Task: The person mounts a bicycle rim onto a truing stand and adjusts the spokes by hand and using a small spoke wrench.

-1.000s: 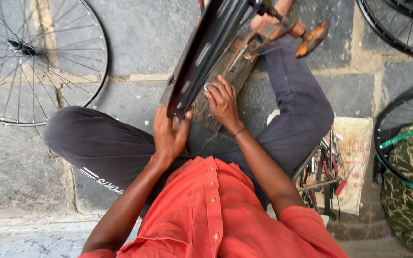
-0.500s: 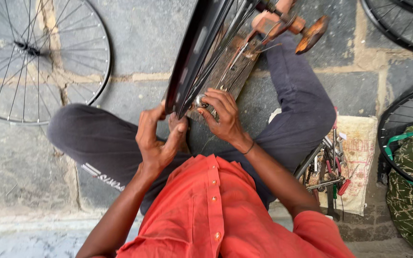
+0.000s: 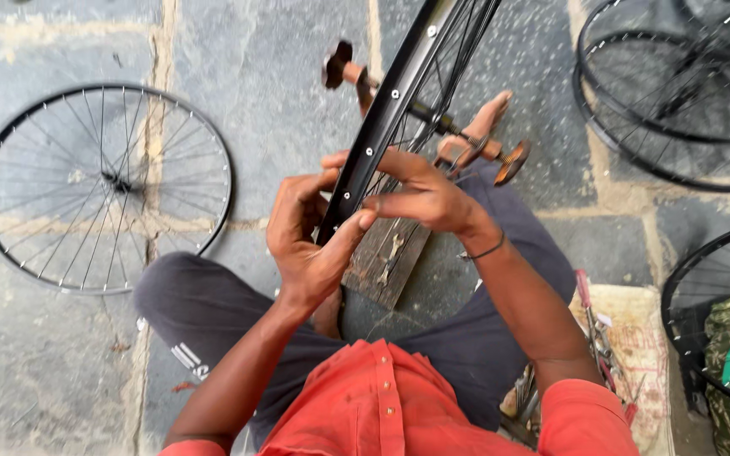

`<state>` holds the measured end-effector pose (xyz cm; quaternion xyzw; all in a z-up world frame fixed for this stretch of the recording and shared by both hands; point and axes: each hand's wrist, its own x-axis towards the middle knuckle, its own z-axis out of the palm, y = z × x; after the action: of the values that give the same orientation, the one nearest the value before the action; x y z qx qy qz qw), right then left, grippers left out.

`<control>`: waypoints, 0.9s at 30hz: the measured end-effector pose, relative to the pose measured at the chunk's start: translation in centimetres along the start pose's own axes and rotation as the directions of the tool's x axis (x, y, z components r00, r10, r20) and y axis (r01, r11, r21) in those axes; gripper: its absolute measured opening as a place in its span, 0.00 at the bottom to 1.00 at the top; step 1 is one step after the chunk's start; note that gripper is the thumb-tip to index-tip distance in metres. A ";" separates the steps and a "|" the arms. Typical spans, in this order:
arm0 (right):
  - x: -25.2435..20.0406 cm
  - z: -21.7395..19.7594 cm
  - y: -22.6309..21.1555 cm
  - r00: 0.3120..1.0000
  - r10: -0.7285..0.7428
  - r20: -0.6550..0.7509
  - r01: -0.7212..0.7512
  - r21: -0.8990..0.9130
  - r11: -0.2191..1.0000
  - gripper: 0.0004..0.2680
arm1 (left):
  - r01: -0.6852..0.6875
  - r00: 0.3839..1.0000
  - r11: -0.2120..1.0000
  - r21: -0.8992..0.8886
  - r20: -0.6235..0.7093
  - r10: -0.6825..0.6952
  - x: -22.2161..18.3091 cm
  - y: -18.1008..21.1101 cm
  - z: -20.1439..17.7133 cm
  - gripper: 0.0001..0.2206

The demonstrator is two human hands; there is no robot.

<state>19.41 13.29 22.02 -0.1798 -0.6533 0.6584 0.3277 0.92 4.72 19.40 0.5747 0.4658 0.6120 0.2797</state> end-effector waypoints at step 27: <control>0.3 3.7 6.1 0.382 -0.565 -0.731 0.225 -0.520 0.824 0.10 | -0.046 0.979 0.981 -0.187 0.187 0.082 6.9 5.5 1.6 0.23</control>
<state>15.54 11.16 16.40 -0.3727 -0.5232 0.2550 0.7227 2.20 8.96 27.22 0.6185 0.3598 0.6017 0.3550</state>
